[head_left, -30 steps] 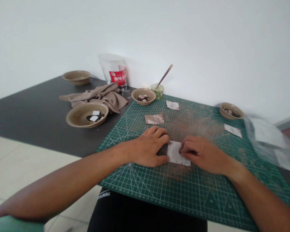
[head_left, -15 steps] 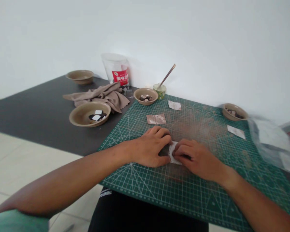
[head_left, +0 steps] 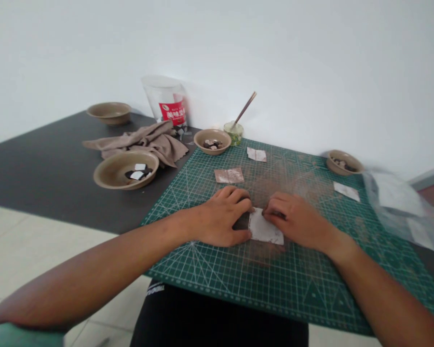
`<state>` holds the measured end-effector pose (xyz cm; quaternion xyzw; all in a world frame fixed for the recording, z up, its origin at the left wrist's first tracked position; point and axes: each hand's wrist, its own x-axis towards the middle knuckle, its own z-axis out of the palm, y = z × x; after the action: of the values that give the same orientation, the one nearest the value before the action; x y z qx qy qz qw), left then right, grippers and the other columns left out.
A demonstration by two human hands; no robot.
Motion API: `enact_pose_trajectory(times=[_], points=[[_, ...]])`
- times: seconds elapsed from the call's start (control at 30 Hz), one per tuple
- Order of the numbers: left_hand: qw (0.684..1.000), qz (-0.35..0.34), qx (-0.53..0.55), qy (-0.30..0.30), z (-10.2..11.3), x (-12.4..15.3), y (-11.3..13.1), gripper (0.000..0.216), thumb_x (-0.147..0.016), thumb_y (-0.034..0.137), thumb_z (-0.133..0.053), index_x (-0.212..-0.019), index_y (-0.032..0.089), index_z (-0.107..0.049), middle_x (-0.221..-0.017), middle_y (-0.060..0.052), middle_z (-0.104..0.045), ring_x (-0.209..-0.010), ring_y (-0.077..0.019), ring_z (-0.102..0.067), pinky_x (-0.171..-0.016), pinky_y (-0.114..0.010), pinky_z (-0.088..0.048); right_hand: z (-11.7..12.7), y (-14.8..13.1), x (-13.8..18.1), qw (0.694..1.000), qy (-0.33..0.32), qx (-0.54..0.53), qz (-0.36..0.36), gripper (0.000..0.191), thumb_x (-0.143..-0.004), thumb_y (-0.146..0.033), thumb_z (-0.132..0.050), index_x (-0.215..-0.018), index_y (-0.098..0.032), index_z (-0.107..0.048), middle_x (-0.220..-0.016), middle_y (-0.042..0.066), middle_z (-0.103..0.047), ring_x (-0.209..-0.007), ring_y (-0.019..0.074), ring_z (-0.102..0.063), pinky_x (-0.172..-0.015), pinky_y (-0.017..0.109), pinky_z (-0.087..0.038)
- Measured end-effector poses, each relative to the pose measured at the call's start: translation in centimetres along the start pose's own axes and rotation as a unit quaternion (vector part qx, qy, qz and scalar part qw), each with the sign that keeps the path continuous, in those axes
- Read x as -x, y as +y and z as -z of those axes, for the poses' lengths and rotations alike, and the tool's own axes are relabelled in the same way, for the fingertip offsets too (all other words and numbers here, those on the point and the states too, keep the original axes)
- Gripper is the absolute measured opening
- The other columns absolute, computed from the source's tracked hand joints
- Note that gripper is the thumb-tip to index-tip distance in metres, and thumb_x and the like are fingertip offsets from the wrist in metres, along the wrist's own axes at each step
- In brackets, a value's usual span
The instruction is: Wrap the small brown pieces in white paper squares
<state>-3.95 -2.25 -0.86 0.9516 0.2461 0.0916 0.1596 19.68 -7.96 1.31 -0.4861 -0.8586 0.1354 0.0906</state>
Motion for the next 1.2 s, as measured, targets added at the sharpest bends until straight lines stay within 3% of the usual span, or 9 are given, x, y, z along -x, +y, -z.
enact_pose_trajectory(times=[0.13, 0.3, 0.37, 0.5, 0.7, 0.83, 0.9, 1.03, 1.2], points=[[1.000, -0.004, 0.007, -0.004, 0.0, 0.0, 0.0, 0.049, -0.083, 0.050, -0.063, -0.123, 0.023, -0.055, -0.133, -0.009, -0.047, -0.126, -0.0339, -0.039, -0.108, -0.053, -0.036, 0.4, 0.0, 0.5, 0.994, -0.072, -0.063, 0.061, 0.009, -0.092, -0.017, -0.063, -0.084, -0.021, -0.066, -0.091, -0.002, -0.067, -0.086, 0.0146, -0.060, -0.082, 0.033, -0.038], [1.000, -0.007, 0.000, -0.003, -0.1, 0.0, -0.1, 0.048, -0.083, 0.050, -0.063, -0.122, 0.022, -0.055, -0.132, -0.010, -0.047, -0.125, -0.0341, -0.039, -0.108, -0.053, -0.035, -0.4, 0.0, 0.1, 1.000, 0.005, -0.012, 0.013, 0.010, -0.095, -0.020, -0.059, -0.089, -0.020, -0.067, -0.095, 0.002, -0.066, -0.092, 0.0177, -0.060, -0.083, 0.035, -0.038], [1.000, -0.006, 0.003, -0.002, -0.1, 0.0, -0.1, 0.049, -0.083, 0.051, -0.063, -0.123, 0.023, -0.055, -0.132, -0.009, -0.047, -0.126, -0.0343, -0.039, -0.108, -0.053, -0.035, -0.2, 0.3, 0.1, 1.000, 0.001, -0.004, -0.004, 0.010, -0.095, -0.019, -0.060, -0.088, -0.020, -0.067, -0.092, 0.002, -0.065, -0.087, 0.0171, -0.059, -0.081, 0.035, -0.039], [1.000, -0.003, 0.009, -0.010, 0.2, 0.0, 0.1, 0.048, -0.083, 0.051, -0.063, -0.121, 0.023, -0.056, -0.131, -0.009, -0.047, -0.127, -0.0346, -0.039, -0.108, -0.053, -0.035, -0.2, -0.1, 0.3, 0.995, -0.054, -0.056, 0.059, 0.009, -0.093, -0.017, -0.061, -0.086, -0.022, -0.066, -0.091, -0.001, -0.066, -0.087, 0.0153, -0.059, -0.081, 0.033, -0.039], [1.000, 0.000, 0.001, -0.003, 0.2, -0.1, 0.1, 0.049, -0.083, 0.050, -0.064, -0.122, 0.023, -0.055, -0.133, -0.010, -0.046, -0.126, -0.0345, -0.039, -0.108, -0.053, -0.035, -0.3, 0.2, 0.2, 1.000, 0.009, -0.021, -0.005, 0.010, -0.095, -0.017, -0.058, -0.088, -0.019, -0.065, -0.093, 0.002, -0.065, -0.088, 0.0171, -0.059, -0.080, 0.034, -0.040], [1.000, -0.005, 0.005, -0.005, 0.2, 0.0, 0.1, 0.048, -0.083, 0.051, -0.063, -0.121, 0.023, -0.056, -0.132, -0.009, -0.047, -0.126, -0.0343, -0.039, -0.109, -0.053, -0.035, -0.5, -0.2, 0.5, 0.995, -0.050, -0.072, 0.047, 0.009, -0.094, -0.018, -0.061, -0.086, -0.021, -0.066, -0.092, 0.000, -0.066, -0.087, 0.0157, -0.059, -0.080, 0.031, -0.041], [1.000, -0.006, 0.003, -0.007, 0.2, -0.1, 0.1, 0.047, -0.083, 0.051, -0.063, -0.120, 0.022, -0.056, -0.132, -0.010, -0.047, -0.126, -0.0344, -0.040, -0.108, -0.053, -0.035, -0.9, -0.5, 0.4, 0.995, -0.035, -0.073, 0.058, 0.009, -0.095, -0.020, -0.059, -0.091, -0.022, -0.066, -0.098, 0.000, -0.067, -0.093, 0.0166, -0.060, -0.083, 0.032, -0.041], [1.000, -0.001, 0.000, 0.000, 0.1, 0.0, 0.0, 0.048, -0.083, 0.051, -0.064, -0.121, 0.023, -0.056, -0.133, -0.009, -0.046, -0.127, -0.0348, -0.038, -0.109, -0.054, -0.035, -0.7, 0.3, 0.0, 1.000, 0.022, -0.007, -0.004, 0.011, -0.096, -0.020, -0.058, -0.089, -0.019, -0.066, -0.095, 0.003, -0.066, -0.090, 0.0184, -0.060, -0.082, 0.035, -0.041], [1.000, -0.003, 0.001, 0.003, 0.1, 0.1, 0.1, 0.048, -0.082, 0.051, -0.064, -0.119, 0.022, -0.056, -0.133, -0.010, -0.047, -0.127, -0.0348, -0.039, -0.108, -0.053, -0.036, -0.3, 0.4, 0.7, 0.995, -0.053, -0.063, 0.056, 0.009, -0.094, -0.018, -0.061, -0.088, -0.023, -0.067, -0.093, -0.001, -0.068, -0.089, 0.0159, -0.061, -0.083, 0.033, -0.040]])
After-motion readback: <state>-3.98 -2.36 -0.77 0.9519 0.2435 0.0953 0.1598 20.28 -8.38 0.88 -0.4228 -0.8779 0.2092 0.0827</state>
